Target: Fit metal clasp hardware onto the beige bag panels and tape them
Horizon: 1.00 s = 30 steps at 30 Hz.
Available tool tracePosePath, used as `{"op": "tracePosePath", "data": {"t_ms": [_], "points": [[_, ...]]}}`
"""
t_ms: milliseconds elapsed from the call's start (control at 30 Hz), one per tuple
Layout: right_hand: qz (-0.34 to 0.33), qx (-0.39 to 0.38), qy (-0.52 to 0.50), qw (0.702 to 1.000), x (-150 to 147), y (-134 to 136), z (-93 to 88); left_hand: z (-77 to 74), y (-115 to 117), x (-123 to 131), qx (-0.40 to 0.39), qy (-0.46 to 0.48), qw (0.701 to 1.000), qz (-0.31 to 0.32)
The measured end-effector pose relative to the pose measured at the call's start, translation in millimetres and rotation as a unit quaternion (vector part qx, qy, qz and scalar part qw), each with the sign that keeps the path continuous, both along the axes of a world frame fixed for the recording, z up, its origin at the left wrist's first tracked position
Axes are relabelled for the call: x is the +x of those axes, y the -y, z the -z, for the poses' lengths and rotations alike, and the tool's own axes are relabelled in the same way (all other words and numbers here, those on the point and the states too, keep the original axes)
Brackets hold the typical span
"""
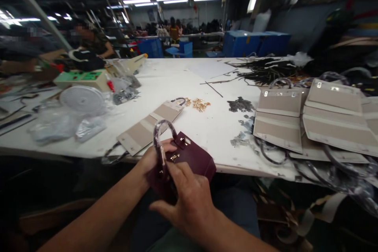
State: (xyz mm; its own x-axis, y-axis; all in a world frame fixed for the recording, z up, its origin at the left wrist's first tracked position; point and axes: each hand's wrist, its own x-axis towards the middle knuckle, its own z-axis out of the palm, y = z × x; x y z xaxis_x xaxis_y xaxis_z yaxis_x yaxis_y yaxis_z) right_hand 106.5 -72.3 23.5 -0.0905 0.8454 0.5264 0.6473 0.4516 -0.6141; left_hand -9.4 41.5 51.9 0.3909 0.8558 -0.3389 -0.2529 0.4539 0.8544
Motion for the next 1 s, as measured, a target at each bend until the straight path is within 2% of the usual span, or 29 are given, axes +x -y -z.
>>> {"op": "tracePosePath", "data": {"t_ms": [133, 233, 300, 367, 433, 500, 600, 700, 767, 833, 900, 1000], "points": [[-0.01, 0.087, -0.045, 0.995, 4.8, 9.8, -4.2, -4.1, 8.1, -1.3, -0.002, -0.004, 1.0, 0.013], [-0.01, 0.138, -0.036, 0.99, 23.2, 15.4, -18.5, -3.3, 16.7, -4.1, 0.075, -0.014, 0.997, 0.018], [0.0, 0.15, -0.017, 0.989, 41.4, 19.7, -35.4, -5.2, 22.1, -7.1, 0.194, -0.061, 0.979, -0.02], [0.02, 0.151, -0.003, 0.988, 62.8, 24.1, -58.2, -12.2, 25.6, -10.9, 0.319, -0.111, 0.94, -0.055], [0.053, 0.13, -0.006, 0.99, 85.7, 27.2, -85.5, -24.8, 26.8, -14.6, 0.411, -0.122, 0.902, -0.051], [0.074, 0.105, -0.034, 0.991, 108.0, 27.7, -114.5, -41.4, 27.2, -17.4, 0.466, -0.117, 0.877, -0.027], [0.047, 0.08, -0.088, 0.992, 135.3, 21.4, -151.6, -64.4, 29.5, -19.4, 0.489, -0.125, 0.863, -0.025], [-0.004, 0.02, -0.109, 0.994, 151.4, 6.5, -169.2, -70.7, 35.4, -20.4, 0.412, -0.134, 0.901, 0.011], [-0.041, -0.055, -0.11, 0.992, 156.7, -7.0, -165.2, -60.6, 40.2, -21.0, 0.321, -0.123, 0.936, 0.08], [-0.078, -0.138, -0.112, 0.981, 159.1, -22.3, -148.1, -39.2, 44.9, -21.3, 0.247, -0.085, 0.957, 0.127], [-0.103, -0.208, -0.111, 0.966, 160.0, -38.7, -120.4, -9.9, 49.5, -20.8, 0.202, -0.041, 0.972, 0.114], [-0.104, -0.272, -0.079, 0.953, 159.2, -65.2, -70.0, 39.1, 56.3, -18.1, 0.131, -0.022, 0.99, 0.054]]}}
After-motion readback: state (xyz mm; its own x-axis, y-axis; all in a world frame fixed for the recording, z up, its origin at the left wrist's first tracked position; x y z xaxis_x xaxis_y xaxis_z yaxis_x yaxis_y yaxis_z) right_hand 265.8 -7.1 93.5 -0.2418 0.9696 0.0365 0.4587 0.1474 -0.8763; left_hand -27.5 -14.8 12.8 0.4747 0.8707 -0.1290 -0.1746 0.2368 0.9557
